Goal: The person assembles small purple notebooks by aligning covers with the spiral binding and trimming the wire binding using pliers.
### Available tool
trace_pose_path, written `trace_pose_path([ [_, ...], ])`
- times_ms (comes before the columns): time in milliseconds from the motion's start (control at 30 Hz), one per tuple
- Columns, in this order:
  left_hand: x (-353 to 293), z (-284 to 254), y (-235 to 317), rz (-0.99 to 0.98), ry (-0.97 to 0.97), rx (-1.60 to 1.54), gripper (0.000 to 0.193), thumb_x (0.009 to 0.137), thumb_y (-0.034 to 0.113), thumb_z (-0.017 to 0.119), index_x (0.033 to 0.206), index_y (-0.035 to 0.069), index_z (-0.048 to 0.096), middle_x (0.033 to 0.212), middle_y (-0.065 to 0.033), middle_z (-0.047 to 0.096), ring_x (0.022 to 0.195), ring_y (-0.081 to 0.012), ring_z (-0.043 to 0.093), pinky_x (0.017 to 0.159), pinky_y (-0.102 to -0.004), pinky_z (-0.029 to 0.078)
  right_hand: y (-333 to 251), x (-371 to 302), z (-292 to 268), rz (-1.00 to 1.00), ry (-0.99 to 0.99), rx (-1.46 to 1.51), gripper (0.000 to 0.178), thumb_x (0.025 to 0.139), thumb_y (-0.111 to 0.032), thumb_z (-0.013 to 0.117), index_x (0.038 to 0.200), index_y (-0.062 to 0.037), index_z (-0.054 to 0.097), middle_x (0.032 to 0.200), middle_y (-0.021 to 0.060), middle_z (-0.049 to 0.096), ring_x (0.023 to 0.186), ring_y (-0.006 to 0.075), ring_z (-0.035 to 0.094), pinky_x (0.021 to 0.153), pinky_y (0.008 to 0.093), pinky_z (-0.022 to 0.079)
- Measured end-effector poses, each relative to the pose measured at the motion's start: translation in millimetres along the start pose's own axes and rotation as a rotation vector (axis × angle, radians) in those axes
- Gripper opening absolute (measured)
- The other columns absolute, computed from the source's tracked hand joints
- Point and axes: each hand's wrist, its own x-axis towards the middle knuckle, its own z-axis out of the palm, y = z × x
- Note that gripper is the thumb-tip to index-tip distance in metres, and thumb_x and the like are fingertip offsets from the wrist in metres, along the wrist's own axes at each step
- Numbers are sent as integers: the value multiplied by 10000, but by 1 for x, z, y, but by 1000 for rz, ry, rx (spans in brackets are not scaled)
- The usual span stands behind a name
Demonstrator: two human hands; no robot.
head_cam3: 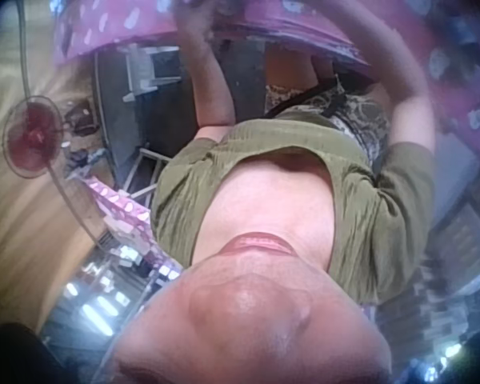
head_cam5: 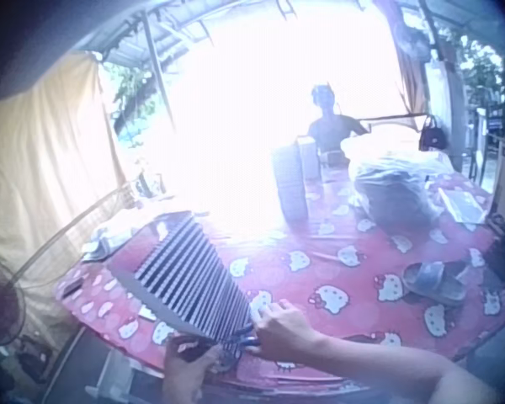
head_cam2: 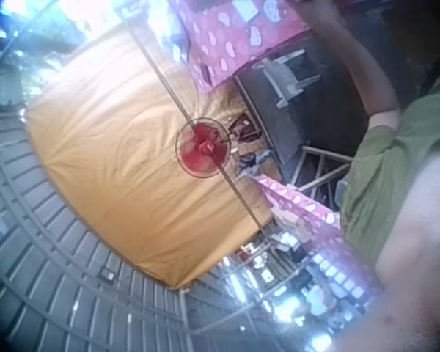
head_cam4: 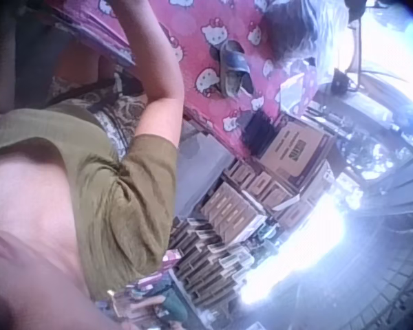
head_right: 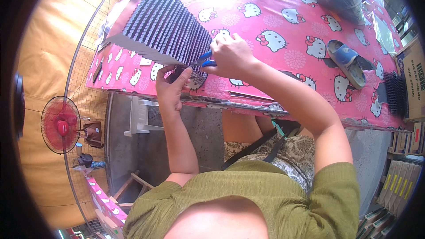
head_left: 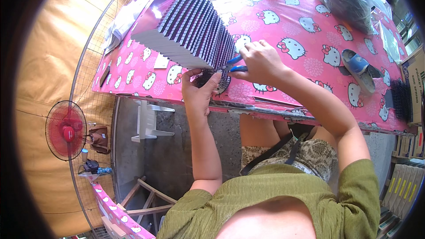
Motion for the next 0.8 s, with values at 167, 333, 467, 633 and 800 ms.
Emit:
trace_pose_path([
  [167, 4, -4, -8, -22, -11, -85, 463, 746, 53, 767, 1093, 1, 466, 848, -130, 648, 622, -143, 612, 490, -233, 484, -9, 1, -15, 150, -361, 114, 544, 749, -563, 648, 674, -24, 666, 650, 133, 627, 612, 282, 653, 576, 396, 524],
  [333, 0, -5, -7, -45, -27, -74, 502, 728, 32, 775, 1100, -3, 440, 841, -138, 631, 621, -143, 606, 500, -237, 503, 2, -18, -3, 61, -67, -2, 556, 740, -559, 658, 800, -7, 653, 764, 139, 634, 729, 274, 644, 669, 394, 509],
  [467, -2, 1, -10, -10, -20, 43, 493, 697, 28, 799, 1061, 0, 467, 848, -130, 633, 621, -133, 599, 507, -230, 488, 0, -16, 10, -55, 104, -70, 582, 721, -560, 677, 810, 13, 631, 802, 151, 627, 758, 278, 634, 701, 382, 507],
  [633, 4, -4, -25, 31, -46, -36, 487, 679, 14, 807, 1027, 13, 467, 843, -137, 645, 600, -136, 592, 476, -233, 455, -7, -8, -3, 51, -155, 38, 557, 740, -543, 664, 847, 4, 641, 829, 151, 632, 729, 283, 641, 671, 386, 508],
  [800, 3, -1, -26, 25, -32, 22, 417, 727, -21, 747, 1024, 9, 456, 826, -118, 626, 621, -138, 602, 513, -233, 484, -12, 2, -17, 175, -513, 139, 587, 745, -575, 660, 758, 10, 619, 705, 147, 610, 676, 297, 637, 640, 401, 504],
])
